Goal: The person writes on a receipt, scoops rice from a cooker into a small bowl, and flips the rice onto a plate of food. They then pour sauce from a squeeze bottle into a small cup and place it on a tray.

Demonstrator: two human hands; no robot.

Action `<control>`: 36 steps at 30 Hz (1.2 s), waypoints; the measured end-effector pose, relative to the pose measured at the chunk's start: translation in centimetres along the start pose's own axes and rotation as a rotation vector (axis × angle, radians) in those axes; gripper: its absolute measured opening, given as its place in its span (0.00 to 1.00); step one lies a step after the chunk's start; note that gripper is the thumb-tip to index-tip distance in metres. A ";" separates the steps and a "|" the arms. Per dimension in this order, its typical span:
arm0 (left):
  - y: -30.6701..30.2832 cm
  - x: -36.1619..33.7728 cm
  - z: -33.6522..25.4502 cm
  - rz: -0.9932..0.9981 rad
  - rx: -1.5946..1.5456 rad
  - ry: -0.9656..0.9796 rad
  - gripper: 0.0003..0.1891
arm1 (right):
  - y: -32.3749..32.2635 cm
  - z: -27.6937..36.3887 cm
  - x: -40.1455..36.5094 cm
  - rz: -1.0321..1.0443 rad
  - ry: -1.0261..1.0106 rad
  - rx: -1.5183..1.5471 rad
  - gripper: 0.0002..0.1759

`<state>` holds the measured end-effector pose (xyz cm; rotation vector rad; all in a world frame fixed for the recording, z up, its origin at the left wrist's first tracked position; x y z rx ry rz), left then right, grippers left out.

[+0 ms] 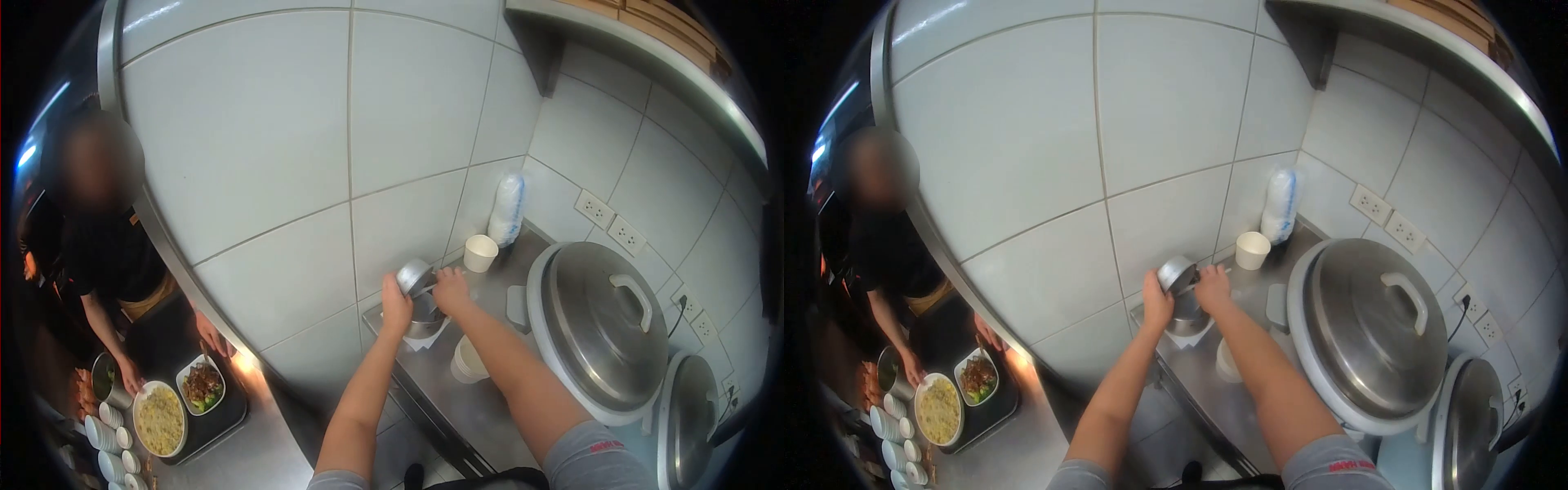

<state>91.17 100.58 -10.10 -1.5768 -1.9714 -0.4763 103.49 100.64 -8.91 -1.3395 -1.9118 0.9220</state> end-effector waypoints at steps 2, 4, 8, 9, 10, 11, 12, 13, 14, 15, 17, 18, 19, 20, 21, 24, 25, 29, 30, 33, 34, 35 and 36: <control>0.6 0.1 0.0 0.010 -0.023 -0.044 0.22 | -0.8 -0.9 0.7 0.171 0.033 0.097 0.11; 0.0 -0.1 -0.2 -0.025 -0.054 -0.077 0.22 | -1.5 -1.7 1.0 0.318 0.049 0.175 0.11; 1.1 0.0 -0.4 0.152 0.049 -0.049 0.20 | -4.9 -5.9 0.6 0.419 0.071 0.014 0.11; 1.3 0.1 -0.9 0.178 0.070 -0.010 0.20 | -6.6 -7.9 -1.0 0.531 0.053 -0.091 0.12; 1.8 0.0 -1.3 0.251 0.157 0.012 0.20 | -7.9 -10.3 -1.4 0.421 0.073 -0.077 0.11; 2.3 -0.1 -1.5 0.318 0.246 0.036 0.20 | -9.0 -12.9 -2.3 0.311 0.090 -0.070 0.11; 2.8 -0.4 -1.7 0.354 0.280 0.083 0.20 | -11.4 -16.2 -5.1 0.252 0.179 -0.018 0.11; 3.2 -0.9 -2.0 0.381 0.319 0.127 0.21 | -13.8 -19.4 -8.2 0.186 0.258 0.030 0.11; 3.6 -1.3 -2.5 0.408 0.299 0.139 0.21 | -13.5 -22.8 -10.8 0.212 0.315 0.043 0.12; 3.5 -1.5 -2.9 0.406 0.274 0.098 0.22 | -13.2 -25.6 -13.8 0.234 0.365 0.054 0.13; 3.0 -1.8 -4.0 0.403 0.242 0.062 0.22 | -12.6 -29.5 -20.0 0.299 0.457 0.061 0.15; 2.6 -1.8 -4.6 0.374 0.262 0.042 0.23 | -11.5 -30.8 -22.8 0.313 0.450 0.062 0.17; 2.5 -1.8 -4.8 0.344 0.281 0.021 0.23 | -9.9 -31.8 -24.9 0.326 0.444 0.061 0.19; 2.8 -1.9 -4.4 0.346 0.267 0.033 0.23 | -8.3 -32.4 -26.0 0.323 0.460 0.052 0.19; 2.3 -1.6 -3.6 0.260 0.256 0.061 0.23 | -7.0 -32.4 -26.9 0.266 0.423 0.047 0.18; 1.5 -0.8 -1.7 0.065 0.184 0.033 0.25 | -7.0 -32.4 -29.1 0.131 0.405 0.034 0.13; 0.7 -0.5 0.8 -0.077 0.166 -0.005 0.26 | -7.0 -32.5 -29.1 0.143 0.405 0.029 0.13; 1.2 -0.4 -1.1 -0.035 0.263 0.102 0.28 | -10.7 -35.2 -31.3 0.009 0.435 -0.006 0.12; 1.2 -0.6 -1.5 -0.034 0.274 0.094 0.28 | -12.4 -36.7 -32.2 -0.027 0.447 -0.024 0.11; -1.2 0.2 0.2 -0.189 0.165 -0.172 0.27 | -15.3 -42.1 -38.1 0.100 0.561 -0.066 0.17; -1.7 0.3 0.5 -0.200 0.190 -0.181 0.27 | -15.7 -43.5 -40.8 0.104 0.571 -0.056 0.20; -2.0 0.5 0.3 -0.199 0.275 -0.156 0.28 | -15.0 -45.7 -43.8 0.118 0.594 -0.084 0.14; -2.0 0.5 0.4 -0.199 0.352 -0.133 0.28 | -15.3 -46.4 -47.1 0.189 0.619 -0.135 0.16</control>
Point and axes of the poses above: each hand's wrist, its own x-axis towards the middle knuckle, its own y-axis out of the palm, z = x × y, the point moved 10 cm from there along x, towards the middle knuckle, and after that the axes turned 10 degrees about -x, right-handed, at the moved point
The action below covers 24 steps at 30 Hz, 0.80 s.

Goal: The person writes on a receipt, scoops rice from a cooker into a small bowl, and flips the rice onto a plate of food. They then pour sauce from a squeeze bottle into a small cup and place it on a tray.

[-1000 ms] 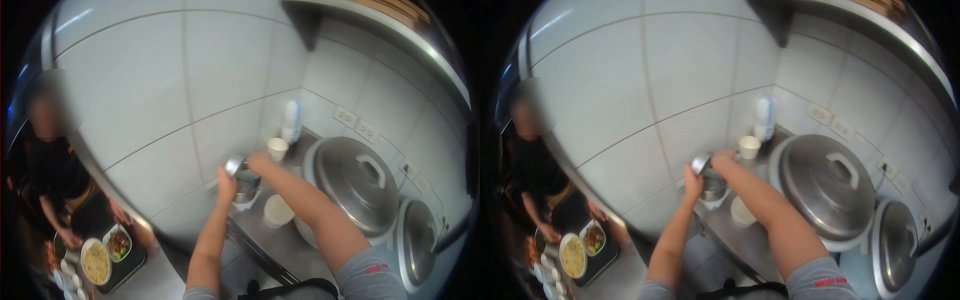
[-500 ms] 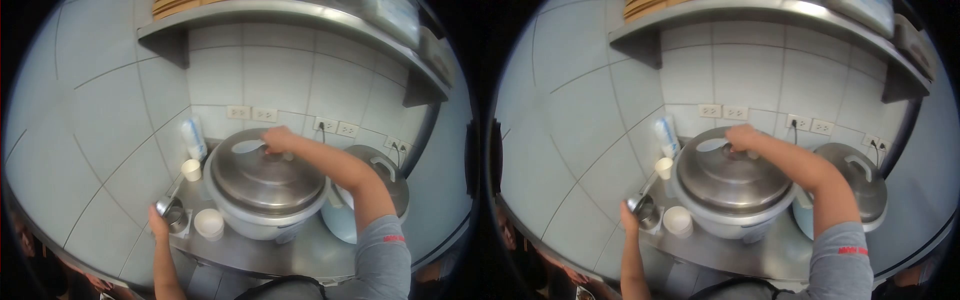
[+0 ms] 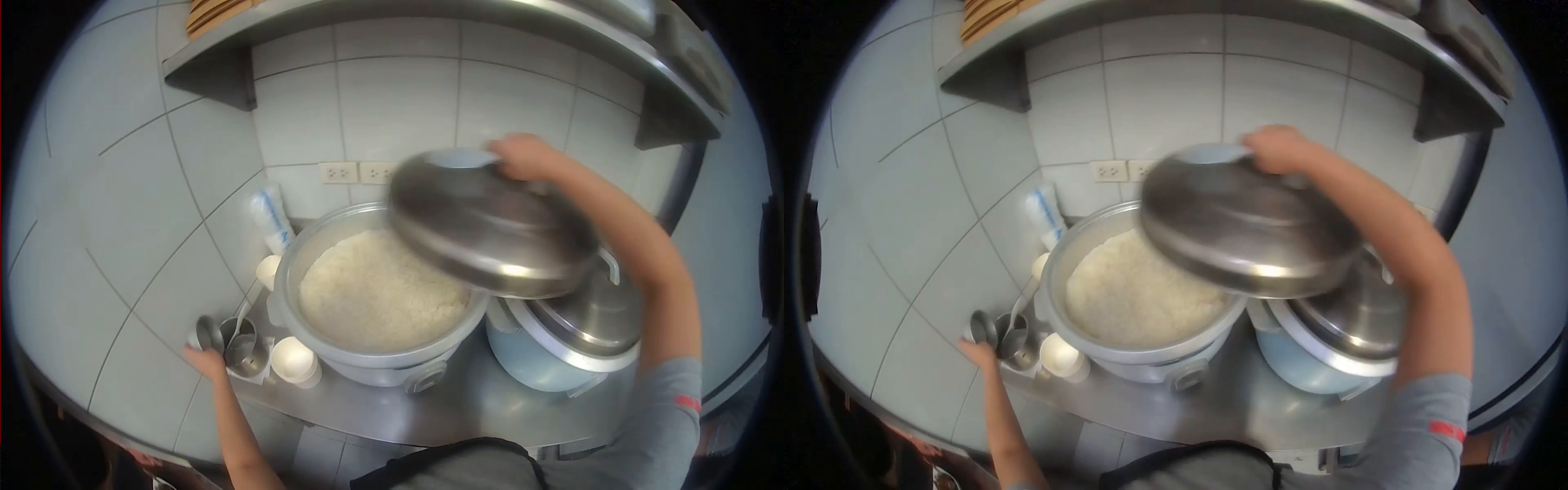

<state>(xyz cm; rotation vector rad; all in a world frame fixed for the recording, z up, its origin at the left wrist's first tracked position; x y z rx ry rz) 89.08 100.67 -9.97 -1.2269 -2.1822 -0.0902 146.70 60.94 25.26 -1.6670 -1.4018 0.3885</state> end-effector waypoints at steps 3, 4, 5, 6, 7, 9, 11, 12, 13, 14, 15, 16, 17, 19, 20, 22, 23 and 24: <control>2.0 0.8 9.4 -0.086 -0.469 -0.553 0.28 | 4.3 -7.3 -6.2 0.150 0.118 -0.059 0.20; 1.0 0.8 9.3 -0.100 -0.460 -0.558 0.28 | 7.0 -9.6 -8.0 0.201 0.133 -0.096 0.20; 2.4 -0.4 9.7 0.017 -0.758 -0.794 0.27 | 8.8 -11.2 -9.8 0.235 0.152 -0.094 0.19; 4.2 -2.0 8.7 0.141 -1.063 -1.019 0.27 | 10.2 -12.2 -11.5 0.267 0.172 -0.093 0.18; 4.3 -2.4 7.8 0.088 -1.197 -1.120 0.27 | 11.6 -13.0 -12.7 0.339 0.205 -0.104 0.17; 3.3 -2.3 6.1 0.097 -1.236 -1.077 0.27 | 14.6 -14.8 -14.7 0.395 0.248 -0.097 0.15; 2.6 -2.3 4.4 0.110 -1.267 -1.033 0.26 | 16.8 -15.7 -15.6 0.376 0.247 -0.077 0.14; 2.5 -2.4 3.4 0.098 -1.359 -1.032 0.26 | 17.6 -16.2 -15.9 0.396 0.280 -0.070 0.15; 2.2 -2.4 2.4 0.087 -1.450 -1.029 0.26 | 18.5 -16.6 -16.2 0.416 0.313 -0.063 0.16; 1.8 -2.5 1.9 0.074 -1.449 -1.024 0.26 | 19.2 -16.7 -16.1 0.410 0.302 -0.060 0.16; 1.9 -2.8 0.7 0.109 -1.553 -1.046 0.26 | 20.0 -17.3 -16.1 0.425 0.331 -0.054 0.16; 1.9 -2.7 -0.2 0.146 -1.656 -1.064 0.26 | 21.1 -17.9 -16.3 0.442 0.358 -0.046 0.16; 2.2 -2.6 0.5 0.131 -1.651 -1.060 0.26 | 22.1 -18.5 -16.4 0.439 0.345 -0.043 0.16; 1.6 -0.6 4.2 0.160 -1.041 -0.689 0.28 | 25.0 -19.8 -16.0 0.467 0.271 -0.169 0.13; 1.6 -0.1 6.4 0.054 -0.850 -0.642 0.32 | 26.4 -20.8 -15.9 0.531 0.304 -0.188 0.14; 0.7 -0.5 5.5 0.076 -0.557 -0.652 0.35 | 24.3 -19.4 -14.8 0.512 0.326 -0.100 0.25; 0.6 0.5 5.4 0.026 -0.410 -0.431 0.31 | 21.9 -18.3 -14.6 0.452 0.342 -0.046 0.26; 0.7 1.2 5.5 -0.050 -0.235 -0.225 0.27 | 19.2 -16.3 -13.9 0.400 0.363 0.009 0.27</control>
Point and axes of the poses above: each hand's wrist, its own x-axis towards the middle knuckle, its own y-axis out of the palm, z = x × y, the point moved 10 cm from there along x, towards the middle knuckle, and after that the axes turned 10 degrees about -x, right-handed, at the moved point
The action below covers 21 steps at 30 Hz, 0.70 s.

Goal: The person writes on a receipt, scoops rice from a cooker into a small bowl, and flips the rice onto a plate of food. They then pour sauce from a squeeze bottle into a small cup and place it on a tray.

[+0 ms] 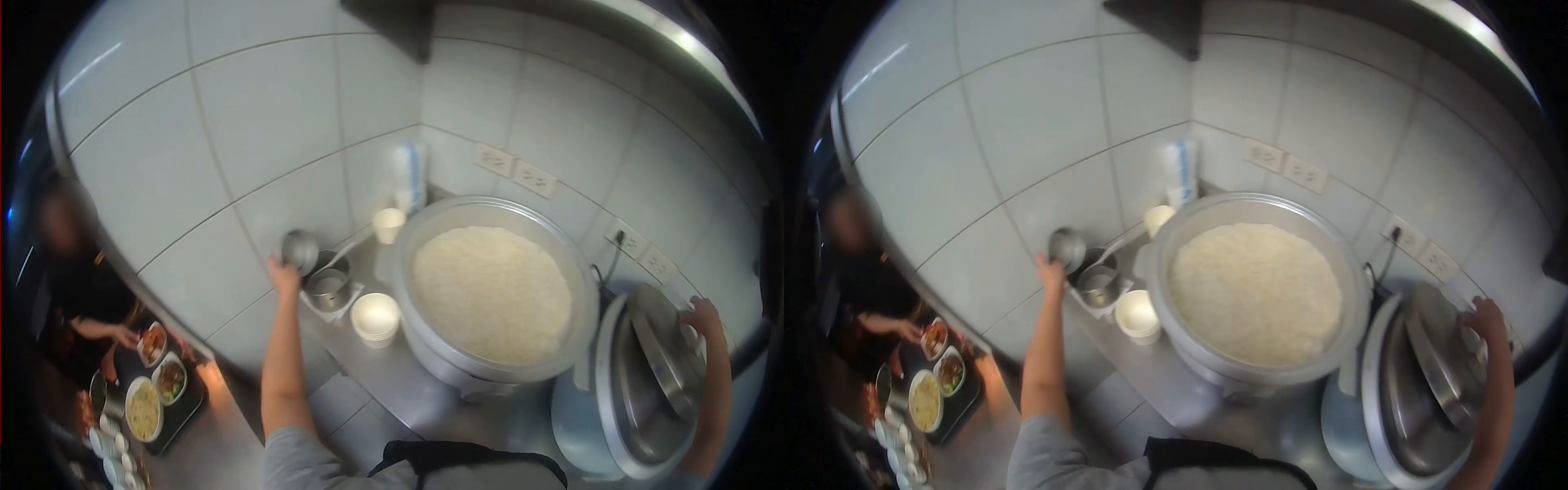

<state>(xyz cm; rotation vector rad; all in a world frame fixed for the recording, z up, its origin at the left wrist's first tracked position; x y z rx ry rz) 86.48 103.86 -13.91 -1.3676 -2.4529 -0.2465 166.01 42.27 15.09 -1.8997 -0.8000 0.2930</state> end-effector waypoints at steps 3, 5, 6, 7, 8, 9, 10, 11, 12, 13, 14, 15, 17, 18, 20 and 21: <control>0.1 -3.7 -8.8 0.125 0.138 0.236 0.24 | -2.8 1.7 2.6 -0.328 -0.081 0.370 0.20; 4.1 -5.0 -9.6 0.472 0.344 0.383 0.24 | -5.4 6.9 3.0 -0.352 -0.188 0.476 0.16; 4.9 -5.0 -9.2 0.480 0.344 0.386 0.24 | -7.4 10.2 3.2 -0.381 -0.287 0.576 0.13; 4.1 -4.9 -9.0 0.321 0.240 0.421 0.25 | -7.5 13.1 3.9 -0.312 -0.338 0.662 0.11; 3.4 -4.8 -8.6 0.164 0.135 0.450 0.25 | -8.3 16.9 4.0 -0.256 -0.434 0.636 0.10; 3.4 -3.7 -5.9 0.088 0.101 0.276 0.25 | -9.0 20.6 3.9 -0.198 -0.530 0.613 0.09; 3.8 -3.4 -5.8 0.096 0.100 0.272 0.25 | -10.4 25.1 3.0 -0.152 -0.671 0.475 0.08; 4.8 -2.9 -1.3 0.150 -0.397 -0.246 0.25 | -11.9 28.5 2.0 -0.229 -0.728 0.375 0.08; 7.5 -4.9 1.8 0.191 -0.885 -0.771 0.25 | -12.7 31.5 1.5 -0.307 -0.783 0.274 0.08; 7.9 -4.9 1.6 0.249 -0.907 -0.742 0.23 | -12.8 33.8 1.9 -0.426 -0.808 0.195 0.08; 7.6 -5.1 1.1 0.259 -0.909 -0.746 0.23 | -12.6 36.1 2.6 -0.545 -0.824 0.114 0.08; 7.6 -5.8 -0.5 0.315 -1.014 -0.804 0.23 | -12.5 38.1 3.3 -0.617 -0.790 -0.027 0.09; 8.2 -6.9 -2.0 0.479 -1.171 -0.888 0.23 | -12.2 41.0 5.2 -0.699 -0.751 -0.163 0.10; 8.5 -7.2 -2.2 0.583 -1.226 -0.909 0.25 | -12.4 41.8 5.5 -0.712 -0.755 -0.165 0.09; 7.3 -8.3 -5.7 0.590 -1.229 -0.927 0.25 | -10.7 44.1 5.7 -0.750 -0.824 -0.299 0.07; 6.7 -8.3 -6.5 0.621 -1.215 -0.888 0.26 | -9.4 45.1 5.1 -0.714 -0.881 -0.416 0.07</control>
Point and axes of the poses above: each hand's wrist, its own x-axis towards the middle knuckle, its own y-axis out of the palm, z = x × y, the point moved 10 cm from there along x, towards the middle knuckle, and after that the axes turned 10 degrees about -x, right-handed, at the moved point
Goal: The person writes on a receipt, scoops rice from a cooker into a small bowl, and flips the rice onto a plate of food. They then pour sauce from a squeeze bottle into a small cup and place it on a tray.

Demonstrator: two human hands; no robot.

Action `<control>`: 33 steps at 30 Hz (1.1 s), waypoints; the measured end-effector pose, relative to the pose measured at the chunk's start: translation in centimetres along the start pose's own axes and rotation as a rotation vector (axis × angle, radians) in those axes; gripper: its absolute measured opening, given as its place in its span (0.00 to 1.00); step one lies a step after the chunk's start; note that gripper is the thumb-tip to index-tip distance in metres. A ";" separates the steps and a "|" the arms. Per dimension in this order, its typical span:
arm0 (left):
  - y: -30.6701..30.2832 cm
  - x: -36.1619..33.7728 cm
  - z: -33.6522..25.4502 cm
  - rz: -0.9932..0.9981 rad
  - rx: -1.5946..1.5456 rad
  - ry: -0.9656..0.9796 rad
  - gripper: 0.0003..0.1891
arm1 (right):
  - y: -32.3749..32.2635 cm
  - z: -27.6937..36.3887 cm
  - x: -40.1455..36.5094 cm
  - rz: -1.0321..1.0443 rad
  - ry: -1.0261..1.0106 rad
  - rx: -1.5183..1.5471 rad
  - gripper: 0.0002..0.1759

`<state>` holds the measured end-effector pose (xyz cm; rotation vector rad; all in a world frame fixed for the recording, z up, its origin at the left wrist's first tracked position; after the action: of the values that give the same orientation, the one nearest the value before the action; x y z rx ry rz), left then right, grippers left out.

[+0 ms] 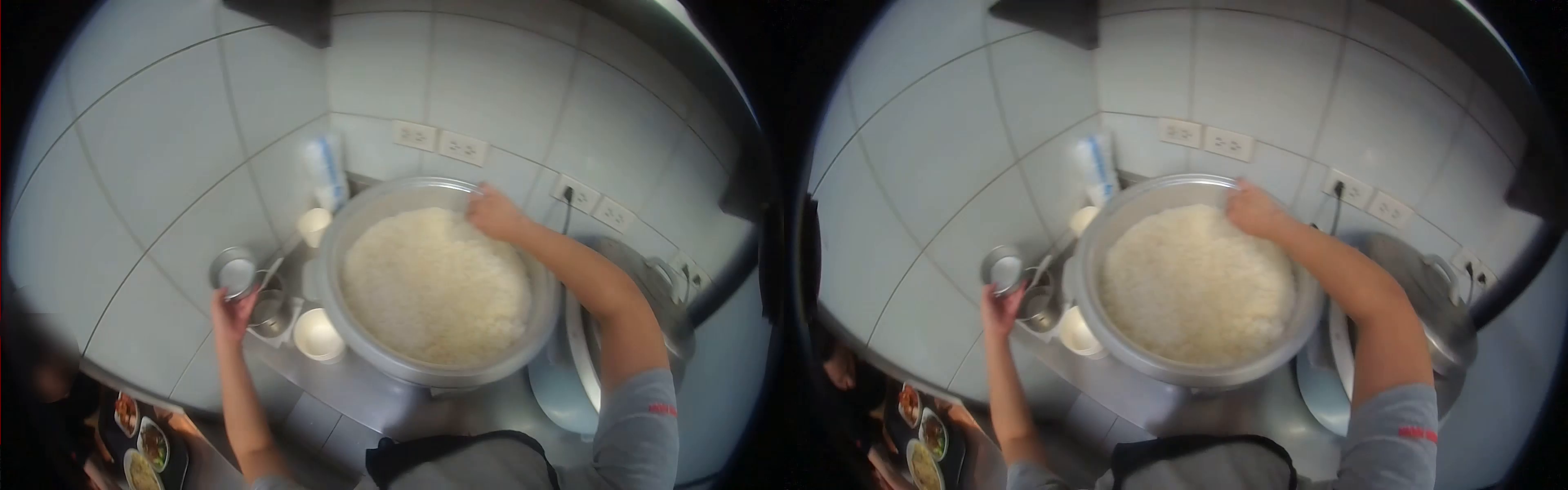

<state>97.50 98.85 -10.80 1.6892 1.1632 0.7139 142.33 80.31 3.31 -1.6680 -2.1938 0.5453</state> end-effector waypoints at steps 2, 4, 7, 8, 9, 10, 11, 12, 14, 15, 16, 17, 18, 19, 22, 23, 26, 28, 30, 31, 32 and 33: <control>1.2 -1.5 -0.8 0.061 0.055 0.002 0.27 | -2.8 1.9 -1.3 -0.132 -0.088 0.004 0.06; 2.9 -3.1 -1.0 0.075 0.070 -0.008 0.28 | -3.9 1.9 -3.1 -0.141 -0.082 0.046 0.06; 5.8 -5.1 -1.0 0.123 0.133 0.039 0.29 | -5.5 1.6 -5.6 -0.137 -0.091 0.131 0.04; 7.2 -5.7 -0.8 0.141 0.128 0.052 0.29 | -5.8 1.7 -6.3 -0.110 -0.110 0.174 0.04; 8.4 -6.1 -0.3 0.141 0.128 0.050 0.29 | -6.4 1.6 -7.0 -0.109 -0.109 0.174 0.04; 9.7 -6.5 0.2 0.164 0.124 0.036 0.30 | -7.1 1.9 -7.7 -0.107 -0.143 0.213 0.04; 11.1 -6.9 0.7 0.186 0.123 0.020 0.30 | -7.7 2.4 -8.4 -0.106 -0.176 0.254 0.05; 12.2 -7.3 1.2 0.186 0.126 0.014 0.30 | -8.2 2.5 -9.1 -0.102 -0.172 0.259 0.05; 15.4 -8.2 3.3 0.268 0.117 -0.089 0.30 | -9.5 2.9 -10.5 -0.130 -0.219 0.299 0.05; 16.7 -8.7 4.0 0.270 0.118 -0.091 0.30 | -9.8 3.0 -11.1 -0.129 -0.216 0.300 0.05; 18.4 -9.4 5.6 0.315 0.123 -0.174 0.31 | -10.3 3.0 -11.6 -0.142 -0.225 0.354 0.05; 19.9 -10.2 7.2 0.360 0.130 -0.256 0.31 | -10.9 3.1 -12.0 -0.157 -0.234 0.407 0.05; 21.0 -10.6 8.1 0.361 0.132 -0.255 0.31 | -11.4 3.2 -12.4 -0.159 -0.232 0.407 0.05; 21.9 -11.4 10.0 0.355 0.128 -0.364 0.31 | -12.0 3.4 -12.9 -0.166 -0.254 0.427 0.05; 23.6 -12.9 13.9 0.373 0.176 -0.547 0.30 | -12.7 3.3 -13.8 -0.118 -0.286 0.466 0.04; 23.8 -13.5 15.3 0.391 0.230 -0.623 0.30 | -12.4 3.4 -14.1 -0.063 -0.301 0.491 0.04; 23.8 -13.2 17.2 0.435 0.420 -0.566 0.30 | -11.3 2.7 -14.7 0.030 -0.267 0.662 0.03; 23.6 -12.4 17.8 0.454 0.552 -0.484 0.31 | -9.3 2.7 -14.6 0.036 -0.241 0.796 0.03; 23.2 -12.0 19.5 0.400 0.637 -0.564 0.33 | -6.3 2.6 -14.2 0.182 -0.186 0.968 0.06; 23.6 -11.7 20.0 0.402 0.638 -0.552 0.33 | -5.4 2.5 -13.9 0.173 -0.188 0.960 0.06; 23.2 -11.2 20.6 0.349 0.687 -0.559 0.34 | -4.3 2.2 -13.7 0.183 -0.135 1.069 0.06; 22.8 -10.7 21.3 0.294 0.734 -0.569 0.36 | -3.2 1.9 -13.6 0.194 -0.080 1.179 0.07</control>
<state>120.03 78.52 2.15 2.4921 0.8044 -0.0874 142.30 66.22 2.81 -1.1432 -1.2120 1.5648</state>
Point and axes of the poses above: each hand's wrist, its own x-axis towards the middle knuckle, its own y-axis out of the palm, z = x × y, the point moved 10 cm from there along x, towards the middle knuckle, and after that the axes turned 10 degrees about -x, right-handed, at the moved point
